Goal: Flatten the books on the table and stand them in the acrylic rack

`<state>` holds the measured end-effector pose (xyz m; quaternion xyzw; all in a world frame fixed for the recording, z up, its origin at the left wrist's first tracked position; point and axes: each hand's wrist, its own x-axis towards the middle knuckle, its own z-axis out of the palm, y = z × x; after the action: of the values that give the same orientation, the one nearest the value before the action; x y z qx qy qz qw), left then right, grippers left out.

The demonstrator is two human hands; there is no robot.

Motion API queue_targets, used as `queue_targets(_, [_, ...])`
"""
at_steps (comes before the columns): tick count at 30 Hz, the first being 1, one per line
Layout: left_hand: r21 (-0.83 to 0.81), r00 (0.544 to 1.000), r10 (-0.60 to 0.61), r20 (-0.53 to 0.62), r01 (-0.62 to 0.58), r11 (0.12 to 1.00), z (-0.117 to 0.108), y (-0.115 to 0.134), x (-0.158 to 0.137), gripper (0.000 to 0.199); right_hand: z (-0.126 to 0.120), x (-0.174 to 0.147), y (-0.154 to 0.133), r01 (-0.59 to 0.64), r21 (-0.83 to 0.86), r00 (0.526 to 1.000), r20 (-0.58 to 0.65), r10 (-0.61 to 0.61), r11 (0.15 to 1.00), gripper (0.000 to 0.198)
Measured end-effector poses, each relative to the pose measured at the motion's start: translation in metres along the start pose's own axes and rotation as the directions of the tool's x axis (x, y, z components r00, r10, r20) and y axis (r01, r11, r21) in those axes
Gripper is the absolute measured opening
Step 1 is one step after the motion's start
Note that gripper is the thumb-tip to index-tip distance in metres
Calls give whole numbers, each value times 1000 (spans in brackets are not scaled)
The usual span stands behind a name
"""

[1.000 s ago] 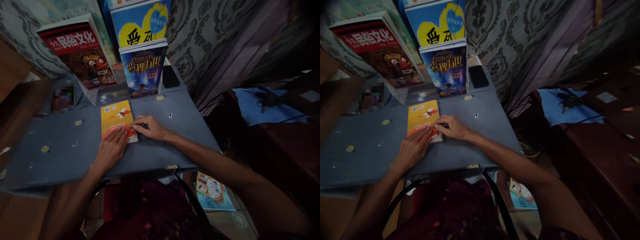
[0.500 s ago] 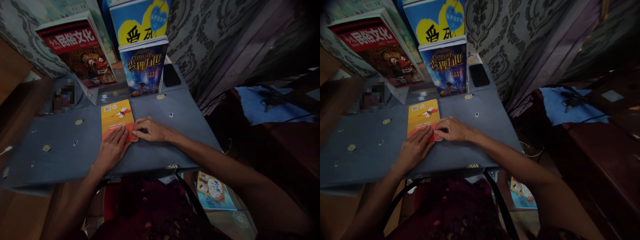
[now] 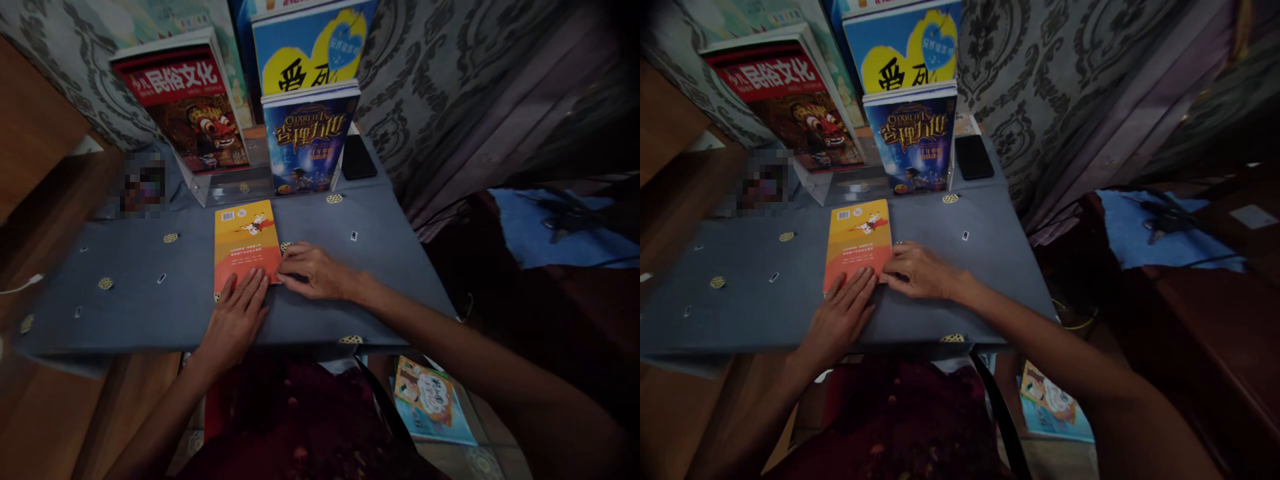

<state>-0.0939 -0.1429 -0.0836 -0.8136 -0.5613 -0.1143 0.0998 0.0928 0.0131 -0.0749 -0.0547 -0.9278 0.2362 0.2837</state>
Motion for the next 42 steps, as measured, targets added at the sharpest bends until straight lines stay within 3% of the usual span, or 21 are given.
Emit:
queue_targets(7, [3,996,-69,-56,69,998,-9,-24,-27,56,5,-6,-1,-14,-10,999,-48,13,1000,24])
queue_targets(14, [-67,980,-152,-126,145,987,-2,-46,-38,55,11,-5,0,-24,-47,997,-71,21,999,21])
queue_targets(25, [-20,981,-173,-94,171,985,10,-47,-36,66,13,-1,-8,-183,-202,962,164,217,962,50])
queue_targets(30, [-8,984,-148,-103,148,989,5,-39,-44,65,15,-11,-19,-186,-210,948,217,231,960,64])
queue_targets(38, [131,985,-29,-168,52,990,-14,-1,-71,58,13,-53,-64,-156,-211,929,302,216,965,83])
queue_targets(42, [165,979,56,-196,-23,986,-18,15,-90,53,25,-84,-82,-78,-298,957,246,155,951,69])
